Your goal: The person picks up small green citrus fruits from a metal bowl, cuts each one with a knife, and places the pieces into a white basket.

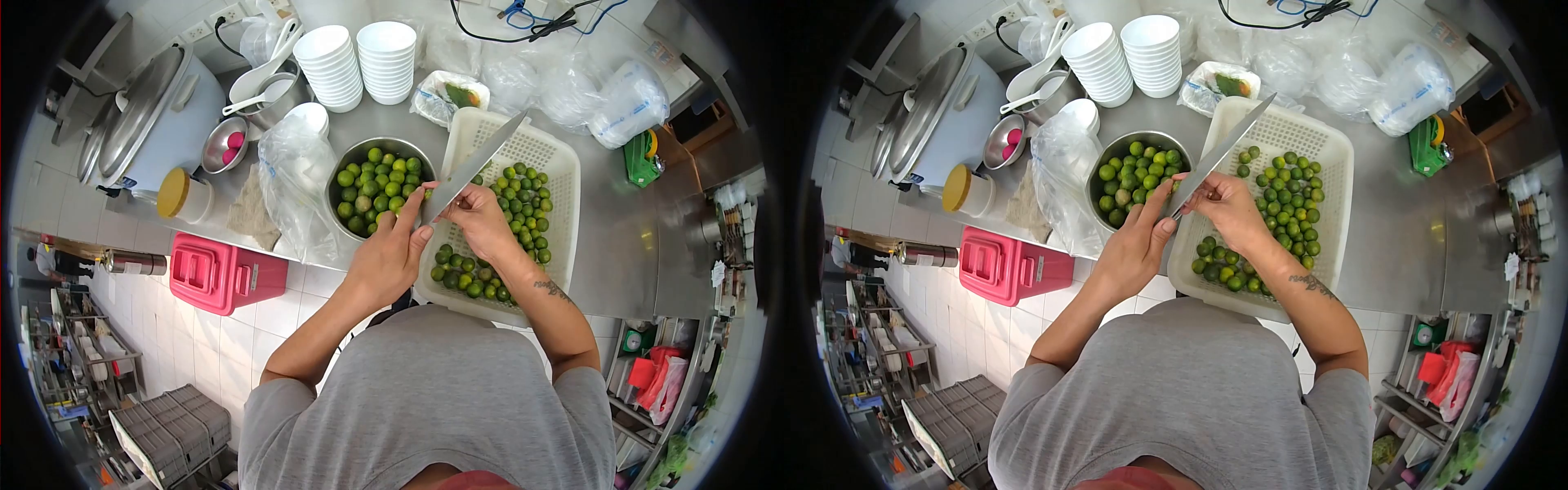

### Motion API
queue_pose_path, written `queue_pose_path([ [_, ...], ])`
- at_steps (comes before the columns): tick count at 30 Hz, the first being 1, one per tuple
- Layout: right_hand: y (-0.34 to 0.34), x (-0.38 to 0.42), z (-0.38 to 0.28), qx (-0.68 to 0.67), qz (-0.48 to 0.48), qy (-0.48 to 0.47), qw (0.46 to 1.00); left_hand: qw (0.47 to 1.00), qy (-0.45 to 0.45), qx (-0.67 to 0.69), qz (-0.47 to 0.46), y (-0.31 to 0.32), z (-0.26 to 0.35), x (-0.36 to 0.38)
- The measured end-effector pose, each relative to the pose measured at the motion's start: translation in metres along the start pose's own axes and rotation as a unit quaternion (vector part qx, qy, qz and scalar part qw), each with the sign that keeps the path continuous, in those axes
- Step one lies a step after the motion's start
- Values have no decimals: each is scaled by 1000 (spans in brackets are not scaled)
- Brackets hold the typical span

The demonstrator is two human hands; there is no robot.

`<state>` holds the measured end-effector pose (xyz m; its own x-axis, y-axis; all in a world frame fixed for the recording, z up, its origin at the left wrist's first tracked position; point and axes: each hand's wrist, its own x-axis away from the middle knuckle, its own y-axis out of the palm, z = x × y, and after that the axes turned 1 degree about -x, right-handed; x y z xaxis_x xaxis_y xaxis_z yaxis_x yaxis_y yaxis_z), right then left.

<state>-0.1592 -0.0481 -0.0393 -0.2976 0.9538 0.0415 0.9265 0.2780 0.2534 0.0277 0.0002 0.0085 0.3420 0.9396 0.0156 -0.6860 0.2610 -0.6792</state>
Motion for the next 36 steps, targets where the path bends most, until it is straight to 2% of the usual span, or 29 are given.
queue_pose_path([
  [7, 3, 1, 3, 6, -39, 6, 999, 995, -4, 97, 10, -2, 1, -10],
  [11, 1, -7, -26, 43, -44, 32, 998, 991, -15, 129, -7, -12, -4, -19],
  [13, -20, -27, -31, 166, 45, -1, 985, 993, -29, 111, 20, -15, -9, -29],
  [15, -72, -57, -10, 411, 94, -110, 900, 993, -44, 104, 41, -19, -16, -36],
  [17, -116, -76, 22, 541, 83, -120, 828, 990, -60, 111, 57, -25, -22, -42],
  [18, -129, -83, 33, 601, 78, -125, 785, 983, -81, 159, 51, -27, -19, -40],
  [21, -139, -90, 43, 622, 64, -43, 779, 979, -101, 170, 52, -30, -21, -34],
  [24, -142, -85, 43, 610, 29, -40, 791, 982, -100, 157, 42, -32, -25, -25],
  [27, -143, -77, 44, 565, 39, -10, 824, 983, -95, 154, 37, -32, -26, -16],
  [29, -128, -69, 27, 325, 81, 42, 941, 982, -97, 162, 29, -35, -20, -10],
  [30, -117, -63, 15, 194, 98, 69, 974, 981, -94, 165, 27, -35, -18, -7],
  [33, -84, -42, -18, -76, 37, 49, 995, 982, -75, 174, 21, -33, -12, -2],
  [36, -62, -27, -21, -89, -17, 8, 996, 979, -64, 195, 0, -31, -4, 1],
])
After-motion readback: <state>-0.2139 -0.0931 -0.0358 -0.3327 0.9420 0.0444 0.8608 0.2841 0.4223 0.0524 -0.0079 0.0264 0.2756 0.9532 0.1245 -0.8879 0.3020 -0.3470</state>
